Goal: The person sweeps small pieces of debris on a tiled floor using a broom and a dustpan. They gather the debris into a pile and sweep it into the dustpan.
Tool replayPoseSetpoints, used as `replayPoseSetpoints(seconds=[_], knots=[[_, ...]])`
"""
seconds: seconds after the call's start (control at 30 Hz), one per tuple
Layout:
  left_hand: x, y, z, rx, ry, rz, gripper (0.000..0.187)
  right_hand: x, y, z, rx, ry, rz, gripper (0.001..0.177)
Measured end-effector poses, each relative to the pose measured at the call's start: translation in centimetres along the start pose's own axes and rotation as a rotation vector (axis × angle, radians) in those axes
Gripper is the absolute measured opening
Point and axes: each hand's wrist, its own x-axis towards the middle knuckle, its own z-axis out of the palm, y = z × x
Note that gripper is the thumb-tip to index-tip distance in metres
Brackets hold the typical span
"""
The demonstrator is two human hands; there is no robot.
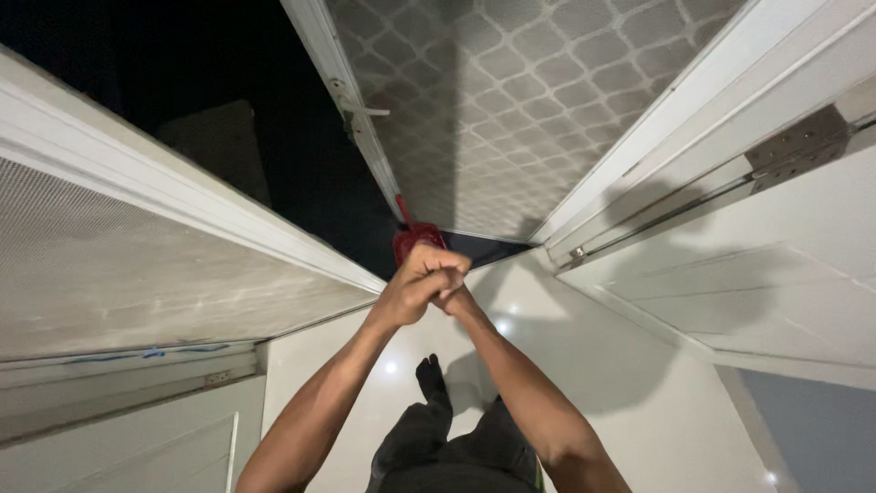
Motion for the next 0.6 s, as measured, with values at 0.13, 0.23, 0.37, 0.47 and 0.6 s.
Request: replayPoseSetpoints(seconds=[0.13, 0.23, 0.37, 0.47, 0.6], knots=[[1.0, 3.8, -1.6, -0.148, -0.04, 0.014, 0.02, -1.1, -4.3, -2.6, 0.044, 0.023, -0.024, 0.017], [2.7, 4.6, -2.1, -0.326, -0.096, 0.007, 0.027, -3.7, -8.4, -5.5, 0.118, 0.175, 0.036, 0.014], [4.6, 1.7, -1.1, -0.443, -0.144, -0.053, 0.035, -7.7, -9.2, -10.3, 0.016, 0.279, 0.197, 0.022], [5.4, -3.9, 1.9, -0.439, -0.171, -0.106, 0.035, -10.4, -4.1, -13.0, -0.179, 0.375, 0.46, 0.035], [4.2, -12.7, 6.3, -0.478, -0.272, -0.13, 0.044, -14.6, 5.4, -15.1, -0.311, 0.412, 0.569, 0.04]])
